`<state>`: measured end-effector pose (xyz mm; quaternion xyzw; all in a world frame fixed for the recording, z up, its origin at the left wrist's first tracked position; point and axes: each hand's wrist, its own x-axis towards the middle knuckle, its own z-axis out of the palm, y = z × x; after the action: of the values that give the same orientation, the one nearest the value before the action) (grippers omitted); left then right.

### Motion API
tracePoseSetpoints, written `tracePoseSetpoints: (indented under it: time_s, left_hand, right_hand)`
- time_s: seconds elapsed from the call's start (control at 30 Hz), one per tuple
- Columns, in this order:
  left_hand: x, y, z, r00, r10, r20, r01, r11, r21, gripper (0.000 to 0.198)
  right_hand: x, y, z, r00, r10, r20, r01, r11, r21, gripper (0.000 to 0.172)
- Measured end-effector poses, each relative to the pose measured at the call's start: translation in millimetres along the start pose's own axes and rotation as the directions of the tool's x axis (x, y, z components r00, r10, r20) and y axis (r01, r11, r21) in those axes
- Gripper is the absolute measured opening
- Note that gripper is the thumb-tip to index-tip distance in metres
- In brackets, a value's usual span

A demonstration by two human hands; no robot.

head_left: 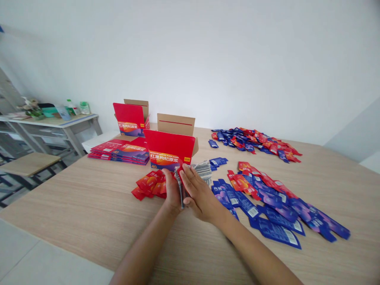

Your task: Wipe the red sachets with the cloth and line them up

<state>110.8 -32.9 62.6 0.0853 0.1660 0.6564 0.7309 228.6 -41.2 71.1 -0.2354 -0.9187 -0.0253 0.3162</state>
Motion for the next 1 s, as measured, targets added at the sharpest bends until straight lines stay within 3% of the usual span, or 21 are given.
tracePoseSetpoints:
  time_s: [0.2,0.3,0.4,0.6,0.7,0.87,1.0]
  left_hand:
    - [1.6,-14.5,-8.0,0.985,-0.141,0.097,0.139,0.99,0.028,0.082]
    - [3.3,-10.0,-6.4,0.986,-0.151,0.07,0.151,0.988,0.002,0.086]
    - [5.4,1.7,-4.8,0.994,-0.102,0.024,0.103,0.994,-0.025,0.086]
    - [8.5,15.4,-5.1,0.997,0.005,-0.072,-0.006,1.0,-0.015,0.081]
    - [6.9,6.6,-5.0,1.0,-0.02,0.01,0.02,1.0,0.002,0.081]
    - [2.1,-8.2,-6.0,0.986,-0.127,0.111,0.123,0.992,0.041,0.082]
    - [-1.3,-6.0,-1.8,0.981,-0.134,0.14,0.128,0.99,0.056,0.083]
  right_hand:
    - [-5.8,9.5,1.3,0.984,0.177,0.003,-0.174,0.962,0.21,0.065]
    - [-5.6,6.4,-0.6,0.973,0.229,-0.003,-0.219,0.933,0.285,0.061]
    - [-1.7,-4.0,-4.9,0.978,0.205,0.049,-0.21,0.932,0.295,0.061]
    - [5.6,-17.5,-5.8,0.983,0.136,0.123,-0.162,0.958,0.236,0.062]
    - [5.9,-9.9,-2.0,0.981,0.158,0.113,-0.172,0.977,0.126,0.067]
    - [4.6,3.8,-9.2,0.981,0.185,0.059,-0.183,0.982,-0.036,0.088]
    - [7.4,-0.1,-25.7,0.967,0.244,0.073,-0.243,0.97,-0.026,0.067]
